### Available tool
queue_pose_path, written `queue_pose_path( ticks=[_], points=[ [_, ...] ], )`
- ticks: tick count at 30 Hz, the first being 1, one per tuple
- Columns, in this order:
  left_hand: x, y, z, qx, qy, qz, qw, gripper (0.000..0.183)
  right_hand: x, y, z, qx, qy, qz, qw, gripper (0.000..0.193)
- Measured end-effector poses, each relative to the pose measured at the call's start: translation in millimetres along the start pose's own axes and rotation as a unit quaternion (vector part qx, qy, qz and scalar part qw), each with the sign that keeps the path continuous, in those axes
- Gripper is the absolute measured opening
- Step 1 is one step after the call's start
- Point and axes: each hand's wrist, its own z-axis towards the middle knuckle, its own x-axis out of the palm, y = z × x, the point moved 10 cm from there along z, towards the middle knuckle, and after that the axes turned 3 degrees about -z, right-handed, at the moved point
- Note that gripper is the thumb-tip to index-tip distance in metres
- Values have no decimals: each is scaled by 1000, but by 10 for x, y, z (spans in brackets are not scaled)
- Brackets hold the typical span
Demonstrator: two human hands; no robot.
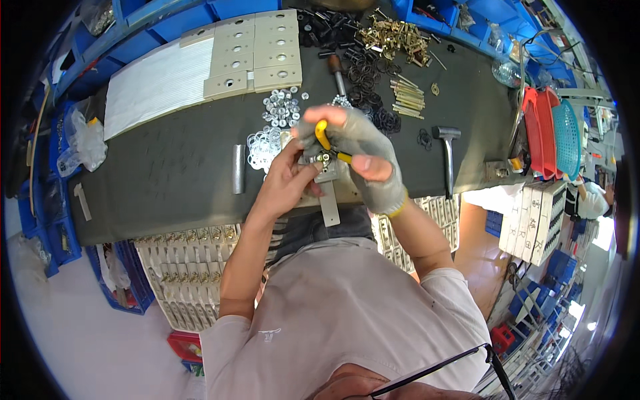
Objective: Assemble small metal latch components using a hammer and pliers on a workbench.
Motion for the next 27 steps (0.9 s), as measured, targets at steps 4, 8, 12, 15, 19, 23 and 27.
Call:
queue_pose_path(
  ticks=[4,8,12,15,19,23,27],
  points=[
    [-28,22,-30,-3,-9,-6,1000,46,64,0,36,-13,-46,57,997,70],
    [-35,41,-19,0,2,-2,1000,40,182,720,-84,-128,-9,-33,991,57],
    [9,-63,-25,-1,-5,-3,1000,37,75,905,-140,-153,-40,100,982,63],
    [42,-69,-6,7,-6,-3,1000,37,-96,-32,14,-8,-100,-8,995,66],
    [-13,-31,-11,-5,-14,-4,1000,37,-50,35,104,15,-90,92,992,68],
    [-17,-59,-60,12,-15,-16,1000,37,261,917,102,-143,20,36,989,65],
    [6,-5,4,2,-13,-20,1000,38,170,-107,319,55,-25,-88,994,63]
  ],
)
